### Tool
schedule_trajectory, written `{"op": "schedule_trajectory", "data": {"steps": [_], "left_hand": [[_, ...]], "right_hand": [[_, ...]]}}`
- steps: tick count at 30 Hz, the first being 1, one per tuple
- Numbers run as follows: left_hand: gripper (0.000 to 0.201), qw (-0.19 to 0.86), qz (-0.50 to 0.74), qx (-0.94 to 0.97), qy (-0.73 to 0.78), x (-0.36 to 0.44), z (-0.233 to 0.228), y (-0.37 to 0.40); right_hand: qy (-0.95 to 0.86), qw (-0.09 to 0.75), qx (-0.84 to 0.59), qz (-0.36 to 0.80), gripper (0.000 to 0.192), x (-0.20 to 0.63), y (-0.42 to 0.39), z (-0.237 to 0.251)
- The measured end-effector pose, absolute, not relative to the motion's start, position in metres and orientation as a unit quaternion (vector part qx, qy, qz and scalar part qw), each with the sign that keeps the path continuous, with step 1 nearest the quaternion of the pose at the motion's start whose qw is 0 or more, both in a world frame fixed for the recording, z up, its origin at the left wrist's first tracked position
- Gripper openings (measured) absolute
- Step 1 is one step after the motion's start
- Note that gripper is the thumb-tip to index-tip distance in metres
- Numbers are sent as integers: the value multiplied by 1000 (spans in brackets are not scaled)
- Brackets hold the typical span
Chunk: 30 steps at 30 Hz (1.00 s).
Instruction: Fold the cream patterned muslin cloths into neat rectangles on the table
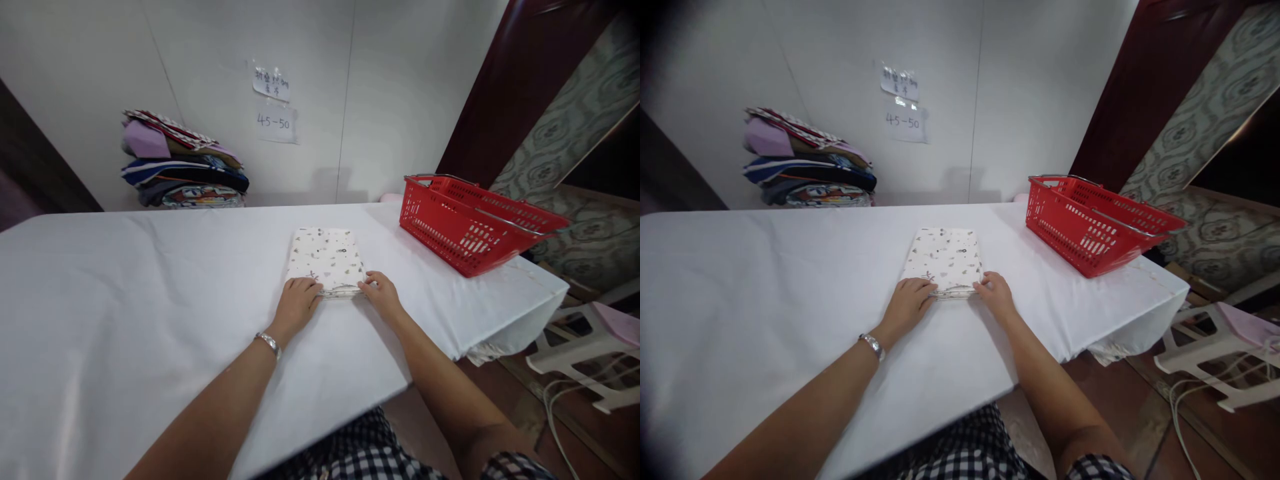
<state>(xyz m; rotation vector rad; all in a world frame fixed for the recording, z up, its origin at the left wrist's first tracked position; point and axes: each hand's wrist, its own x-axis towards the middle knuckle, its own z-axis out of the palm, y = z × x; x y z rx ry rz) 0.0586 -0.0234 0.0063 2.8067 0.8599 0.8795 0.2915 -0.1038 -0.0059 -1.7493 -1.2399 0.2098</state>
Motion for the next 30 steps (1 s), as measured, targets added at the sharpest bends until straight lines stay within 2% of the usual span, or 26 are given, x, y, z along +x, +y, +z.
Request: {"op": "schedule_trajectory", "data": {"steps": [4, 11, 14, 20, 25, 30], "left_hand": [[20, 35, 285, 916, 279, 59, 6, -23], [22, 36, 287, 916, 277, 58, 6, -24], [21, 32, 287, 916, 277, 58, 6, -24], [24, 35, 293, 917, 267, 58, 6, -24], [24, 31, 287, 919, 270, 58, 7, -25], [24, 31, 284, 921, 266, 58, 7, -25]], "right_hand": [[-499, 476, -719, 84, 30, 291, -102, -6], [-492, 424, -758, 66, 30, 288, -94, -7], [-488, 459, -736, 94, 25, 286, -88, -10], [-372, 612, -669, 200, 23, 293, -88, 4], [-320, 603, -666, 302, 25, 295, -99, 9], [-326, 581, -691, 279, 22, 295, -101, 4]]}}
